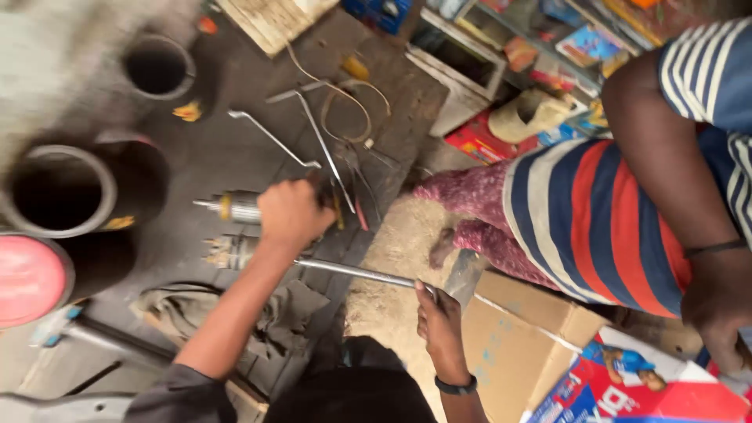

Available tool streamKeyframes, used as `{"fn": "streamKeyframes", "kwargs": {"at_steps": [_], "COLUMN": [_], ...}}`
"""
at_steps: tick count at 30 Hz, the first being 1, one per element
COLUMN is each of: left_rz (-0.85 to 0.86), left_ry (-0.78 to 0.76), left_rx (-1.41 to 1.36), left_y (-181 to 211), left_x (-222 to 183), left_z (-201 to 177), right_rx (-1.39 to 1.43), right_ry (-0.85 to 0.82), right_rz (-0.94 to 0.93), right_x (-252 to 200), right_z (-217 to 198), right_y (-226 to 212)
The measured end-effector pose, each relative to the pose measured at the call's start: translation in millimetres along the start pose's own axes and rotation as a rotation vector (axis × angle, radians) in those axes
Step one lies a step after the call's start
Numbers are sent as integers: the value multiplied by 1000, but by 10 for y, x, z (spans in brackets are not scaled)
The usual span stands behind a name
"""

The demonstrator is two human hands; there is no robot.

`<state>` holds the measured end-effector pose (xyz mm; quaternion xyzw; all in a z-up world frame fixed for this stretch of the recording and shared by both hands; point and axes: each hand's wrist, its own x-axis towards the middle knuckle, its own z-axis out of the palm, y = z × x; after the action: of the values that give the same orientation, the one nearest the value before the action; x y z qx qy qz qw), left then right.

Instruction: Disassembling and inspecting a motorcycle starter motor on a workbench.

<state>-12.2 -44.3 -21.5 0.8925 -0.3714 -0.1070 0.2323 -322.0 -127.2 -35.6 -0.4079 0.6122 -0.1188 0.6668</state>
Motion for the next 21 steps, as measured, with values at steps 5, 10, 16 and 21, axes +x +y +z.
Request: {"fn": "streamKeyframes", "kwargs": {"at_steps": [5, 10, 16, 21], "left_rz": [-3, 34, 29, 29], "left_ry": [60, 67, 18, -9], "left_rx": [112, 127, 111, 69], "left_y": [-6, -10, -21, -21], "left_x": [91, -29, -11, -30], "left_z": [-72, -32, -47, -41], "right_rx": [-299, -229, -112, -147], "right_ry": [48, 60, 57, 94], "right_rz": [-319, -280, -232, -241], "right_x": [224, 317, 347, 348], "right_z": [172, 16, 73, 65], "right_y": [39, 445, 435, 430]}}
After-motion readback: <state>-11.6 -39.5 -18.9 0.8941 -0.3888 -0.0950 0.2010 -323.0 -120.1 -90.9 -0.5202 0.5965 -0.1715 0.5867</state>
